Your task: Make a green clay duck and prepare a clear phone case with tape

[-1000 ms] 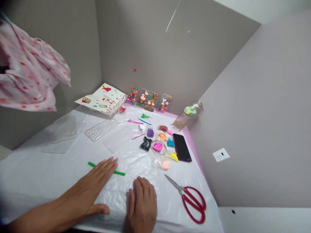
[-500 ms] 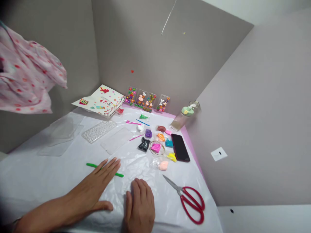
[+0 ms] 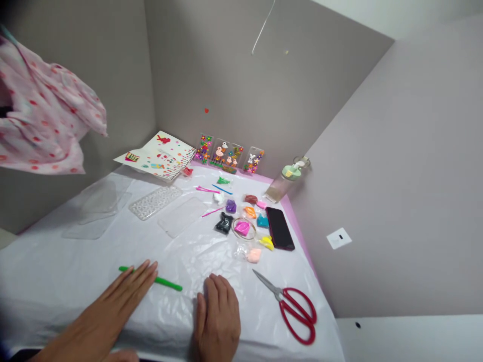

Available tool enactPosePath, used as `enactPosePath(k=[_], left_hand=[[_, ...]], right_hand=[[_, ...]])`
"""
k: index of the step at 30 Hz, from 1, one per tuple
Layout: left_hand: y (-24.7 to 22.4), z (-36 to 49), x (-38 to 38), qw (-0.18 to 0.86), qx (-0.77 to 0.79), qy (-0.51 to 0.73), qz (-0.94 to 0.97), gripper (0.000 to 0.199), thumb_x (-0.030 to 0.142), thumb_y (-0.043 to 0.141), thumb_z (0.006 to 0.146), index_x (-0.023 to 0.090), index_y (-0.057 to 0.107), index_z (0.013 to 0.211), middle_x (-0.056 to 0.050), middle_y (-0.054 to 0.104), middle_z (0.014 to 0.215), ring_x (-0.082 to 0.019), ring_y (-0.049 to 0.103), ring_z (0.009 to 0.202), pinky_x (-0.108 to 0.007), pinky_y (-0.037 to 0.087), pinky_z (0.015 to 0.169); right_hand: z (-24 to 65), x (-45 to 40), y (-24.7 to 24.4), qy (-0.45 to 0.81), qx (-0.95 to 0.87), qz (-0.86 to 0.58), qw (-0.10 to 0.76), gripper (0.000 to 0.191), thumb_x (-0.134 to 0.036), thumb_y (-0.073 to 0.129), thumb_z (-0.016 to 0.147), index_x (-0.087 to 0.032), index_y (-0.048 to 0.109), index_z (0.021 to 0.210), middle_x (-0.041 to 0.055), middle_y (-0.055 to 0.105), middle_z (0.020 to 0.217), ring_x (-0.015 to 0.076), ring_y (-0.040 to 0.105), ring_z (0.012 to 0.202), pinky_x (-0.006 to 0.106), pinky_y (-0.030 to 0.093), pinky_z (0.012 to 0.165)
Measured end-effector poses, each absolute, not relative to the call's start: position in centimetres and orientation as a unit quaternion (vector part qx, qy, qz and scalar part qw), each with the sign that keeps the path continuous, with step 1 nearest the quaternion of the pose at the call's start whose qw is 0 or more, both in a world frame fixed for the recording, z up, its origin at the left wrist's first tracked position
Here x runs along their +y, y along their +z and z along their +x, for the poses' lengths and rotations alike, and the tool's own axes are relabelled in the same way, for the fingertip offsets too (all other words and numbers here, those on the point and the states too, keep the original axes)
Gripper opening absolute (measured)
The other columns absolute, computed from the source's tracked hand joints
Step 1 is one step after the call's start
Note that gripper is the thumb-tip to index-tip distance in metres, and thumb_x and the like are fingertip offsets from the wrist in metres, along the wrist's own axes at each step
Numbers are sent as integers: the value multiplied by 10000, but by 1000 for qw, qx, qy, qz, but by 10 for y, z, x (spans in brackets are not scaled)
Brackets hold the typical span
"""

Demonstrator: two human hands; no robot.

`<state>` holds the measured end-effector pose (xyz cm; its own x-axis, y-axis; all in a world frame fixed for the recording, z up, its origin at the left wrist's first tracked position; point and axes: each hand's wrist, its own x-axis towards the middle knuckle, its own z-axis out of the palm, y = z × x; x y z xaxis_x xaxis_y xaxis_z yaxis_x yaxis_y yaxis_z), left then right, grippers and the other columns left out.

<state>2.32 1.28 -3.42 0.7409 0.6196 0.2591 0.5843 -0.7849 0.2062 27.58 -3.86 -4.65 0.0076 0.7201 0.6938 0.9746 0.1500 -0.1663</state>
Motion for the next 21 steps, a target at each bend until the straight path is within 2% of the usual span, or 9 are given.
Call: enactPosePath(k=[7,13,16,21], left_hand=[[-49,28,54,25,320,136,937,1204,801,524,852,192,-193,1603,-215,354,1624,-393,394,1471,-522,300,1190],[-62,0,17,88,312,126,938,1147,816,522,838,229,-52,1639,-140,284,1671,-352,366,1494,-455,292,1221],[-55,-6,9,94,293,127,943,1147,826,502,838,222,-52,1640,-135,311,1658,-331,392,1483,-422,288,1226],[-43,17,49,92,314,133,935,1070,708,531,922,255,-147,1615,-164,259,1671,-377,359,1492,-523,344,1186]], right_hand=[[276,-39,-46,-188,-681,-627,328,288,-304,435,1060,-153,660,1159,107,753,1107,236,676,1074,373,532,911],[276,-39,-46,-194,-684,-622,327,288,-313,448,1057,-151,654,1175,109,753,1110,236,679,1073,368,531,916],[276,-39,-46,-197,-680,-624,331,298,-317,437,1062,-147,660,1165,110,754,1105,232,684,1066,363,525,915],[277,-39,-49,-204,-687,-618,323,308,-319,431,1065,-146,669,1158,106,755,1113,222,691,1067,349,519,918]])
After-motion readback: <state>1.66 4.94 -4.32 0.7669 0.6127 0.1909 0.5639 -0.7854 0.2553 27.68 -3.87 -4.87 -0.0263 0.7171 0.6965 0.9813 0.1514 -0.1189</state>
